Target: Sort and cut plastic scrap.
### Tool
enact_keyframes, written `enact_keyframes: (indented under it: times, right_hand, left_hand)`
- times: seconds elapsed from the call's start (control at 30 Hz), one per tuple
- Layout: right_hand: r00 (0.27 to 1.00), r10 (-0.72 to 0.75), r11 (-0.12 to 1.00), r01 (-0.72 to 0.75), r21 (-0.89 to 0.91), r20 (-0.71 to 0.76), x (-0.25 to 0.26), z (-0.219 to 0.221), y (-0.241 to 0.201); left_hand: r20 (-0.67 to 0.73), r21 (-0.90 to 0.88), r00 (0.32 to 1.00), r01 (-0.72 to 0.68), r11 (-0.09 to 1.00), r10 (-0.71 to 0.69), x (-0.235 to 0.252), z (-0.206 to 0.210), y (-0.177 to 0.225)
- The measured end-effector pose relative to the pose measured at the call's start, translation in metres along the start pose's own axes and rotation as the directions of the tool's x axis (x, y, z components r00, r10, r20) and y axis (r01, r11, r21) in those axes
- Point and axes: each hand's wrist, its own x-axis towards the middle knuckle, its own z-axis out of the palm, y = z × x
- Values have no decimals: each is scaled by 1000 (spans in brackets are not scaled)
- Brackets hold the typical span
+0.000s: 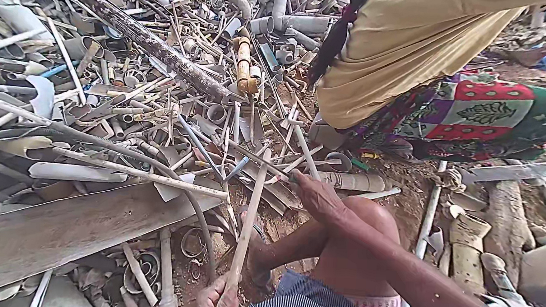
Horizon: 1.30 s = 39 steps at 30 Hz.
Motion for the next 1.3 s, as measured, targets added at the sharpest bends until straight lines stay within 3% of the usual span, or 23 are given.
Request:
enact_keyframes:
  times: [0.03,0.1,0.2,0.3,0.37,0.43,0.5,0.57,0.63,0.7,0.77,0.8,0.9,0.97,1.07,1.13,1.2,1.3]
  right_hand:
    - [985,156,987,-159,32,77,21,-18,16]
    - [974,222,965,-214,151,-35,35,-31,31]
    - [960,-22,976,81,201,-279,-3,-3,-1]
    - [899,-342,930,366,41,-274,-52,45,-38]
    - [847,-449,888,457,-43,-284,-59,60,-44]
    - [877,-387,921,379,-84,-285,-37,52,-33]
    - [990,-123,991,118,-67,-71,0,26,-14]
    - [982,157,986,-149,-78,105,38,-4,7]
    - [971,228,973,-226,-38,74,44,-14,16]
    - [989,117,992,-112,52,-92,21,-3,10]
    - [956,-84,993,104,57,-281,-12,23,-2]
    - [932,-190,978,207,24,-308,-30,37,-11]
    - [869,-453,886,464,10,-197,-74,62,-46]
    - [837,-526,846,534,12,-150,-81,70,-51]
    - [898,-411,909,416,2,-158,-45,53,-29]
    - [992,-123,992,123,17,14,-2,25,-2]
    - [987,110,992,-117,54,116,31,-5,13]
    - [990,-86,990,97,102,-111,5,7,-3]
  left_hand:
    - [15,-14,1000,2,1000,-1,1,0,-2]
    - [22,-36,1000,-11,999,12,4,-4,2]
    - [-1,-102,1000,31,994,-31,5,-8,1]
    - [83,-203,995,68,977,-52,9,-8,-2]
    - [116,-240,993,60,969,-33,9,-11,-3]
    - [127,-239,992,45,970,-15,8,-12,-4]
    - [130,-224,991,67,972,-38,11,-9,-10]
    - [136,-220,989,79,972,-50,16,-7,-12]
    - [89,-259,996,44,965,-21,13,-8,-9]
    - [-2,-251,999,37,967,-39,10,-9,-10]
    - [-37,-200,998,46,979,-55,14,-7,-10]
    - [-58,-177,996,50,983,-61,14,-4,-10]
    - [-86,-48,996,20,999,-24,15,0,-5]
    - [-98,53,995,-27,998,32,13,2,-1]
    - [-144,124,984,-88,988,105,11,5,0]
    - [-189,125,979,-45,991,69,9,8,1]
    - [-215,112,976,-16,994,40,11,8,-1]
    - [-260,37,966,2,999,7,9,5,2]
